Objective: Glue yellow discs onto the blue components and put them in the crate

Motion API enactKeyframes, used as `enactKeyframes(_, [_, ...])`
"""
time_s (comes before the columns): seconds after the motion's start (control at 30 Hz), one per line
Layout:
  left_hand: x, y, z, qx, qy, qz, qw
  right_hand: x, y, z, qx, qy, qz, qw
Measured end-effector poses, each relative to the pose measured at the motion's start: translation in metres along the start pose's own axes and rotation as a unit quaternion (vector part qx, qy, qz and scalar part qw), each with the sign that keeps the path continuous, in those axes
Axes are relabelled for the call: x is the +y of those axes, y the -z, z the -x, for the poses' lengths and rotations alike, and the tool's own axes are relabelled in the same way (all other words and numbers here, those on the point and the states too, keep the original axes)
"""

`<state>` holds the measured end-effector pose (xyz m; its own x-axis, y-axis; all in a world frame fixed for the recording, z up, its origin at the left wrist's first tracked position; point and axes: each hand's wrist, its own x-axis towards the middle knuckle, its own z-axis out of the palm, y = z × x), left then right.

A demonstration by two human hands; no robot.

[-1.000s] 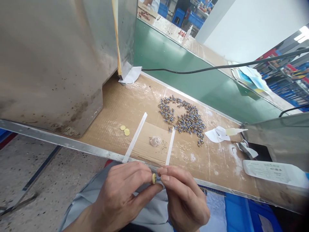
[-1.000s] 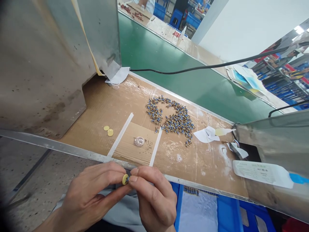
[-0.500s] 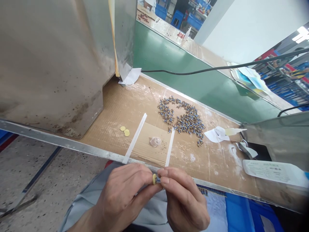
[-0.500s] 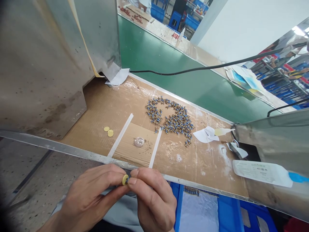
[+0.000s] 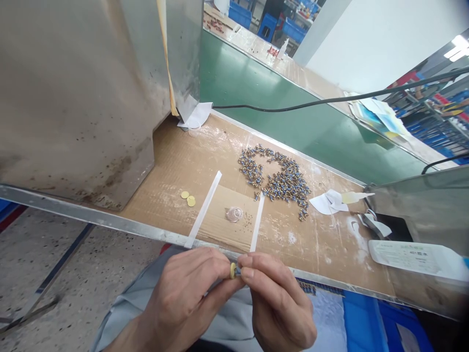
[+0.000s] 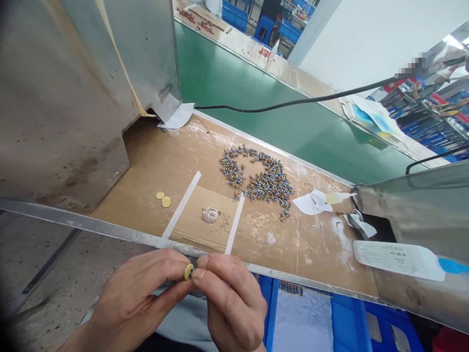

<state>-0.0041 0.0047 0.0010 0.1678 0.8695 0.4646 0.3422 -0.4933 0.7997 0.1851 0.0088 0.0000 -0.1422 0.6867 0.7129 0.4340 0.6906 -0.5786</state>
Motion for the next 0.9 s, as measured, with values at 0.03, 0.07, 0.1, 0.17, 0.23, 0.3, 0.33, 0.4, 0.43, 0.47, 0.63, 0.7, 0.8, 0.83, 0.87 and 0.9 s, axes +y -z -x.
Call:
enactKeyframes(0.03, [-0.001,0.0,0.0,-0.001,0.0,0.001,1.0,0.001,0.0,0.001,-0.003,0.001,-0.001,1.0])
enactKeyframes(0.07, [-0.001,-0.001,0.001,0.0,0.0,0.002,1.0,0.001,0.001,0.003,-0.004,0.003,-0.001,1.0])
enactKeyframes(0.1, [-0.002,-0.001,0.001,0.002,-0.001,0.003,1.0,0.002,0.001,0.005,-0.004,0.003,0.0,1.0])
enactKeyframes(0.17, [-0.002,0.0,0.0,0.008,-0.003,0.01,1.0,0.003,0.002,0.008,-0.001,0.006,0.008,1.0])
enactKeyframes(0.23, [-0.002,0.002,-0.002,0.011,-0.001,0.019,1.0,0.002,0.004,0.009,-0.004,0.009,0.019,1.0])
enactKeyframes(0.3, [-0.002,0.005,-0.003,0.012,0.01,0.025,1.0,-0.001,0.005,0.006,-0.009,0.012,0.02,1.0])
enactKeyframes(0.33, [-0.001,0.007,-0.003,0.012,0.02,0.029,0.999,-0.003,0.006,0.004,-0.011,0.005,0.015,1.0])
enactKeyframes(0.4, [-0.001,0.01,-0.002,0.012,0.046,0.045,0.998,-0.008,0.008,-0.003,-0.02,-0.027,-0.002,0.999])
enactKeyframes(0.43, [-0.001,0.011,-0.002,0.007,0.063,0.056,0.996,-0.011,0.009,-0.006,-0.025,-0.05,-0.012,0.998])
enactKeyframes(0.47, [-0.001,0.011,-0.002,0.0,0.082,0.069,0.994,-0.013,0.009,-0.009,-0.03,-0.073,-0.022,0.997])
enactKeyframes(0.63, [0.001,0.011,-0.001,-0.025,0.162,0.145,0.976,-0.018,0.012,-0.017,-0.032,-0.156,-0.07,0.985])
enactKeyframes(0.7, [0.001,0.009,-0.001,-0.029,0.183,0.165,0.969,-0.019,0.013,-0.017,-0.028,-0.186,-0.094,0.978])
enactKeyframes(0.8, [0.002,0.007,0.0,-0.034,0.199,0.178,0.963,-0.018,0.015,-0.016,-0.028,-0.214,-0.115,0.97])
enactKeyframes(0.83, [0.002,0.006,0.0,-0.036,0.201,0.179,0.962,-0.018,0.015,-0.016,-0.029,-0.217,-0.117,0.969])
enactKeyframes(0.87, [0.002,0.005,0.0,-0.038,0.203,0.179,0.962,-0.017,0.016,-0.016,-0.029,-0.219,-0.118,0.968])
enactKeyframes(0.9, [0.003,0.004,0.0,-0.039,0.204,0.179,0.962,-0.017,0.017,-0.016,-0.027,-0.221,-0.119,0.968])
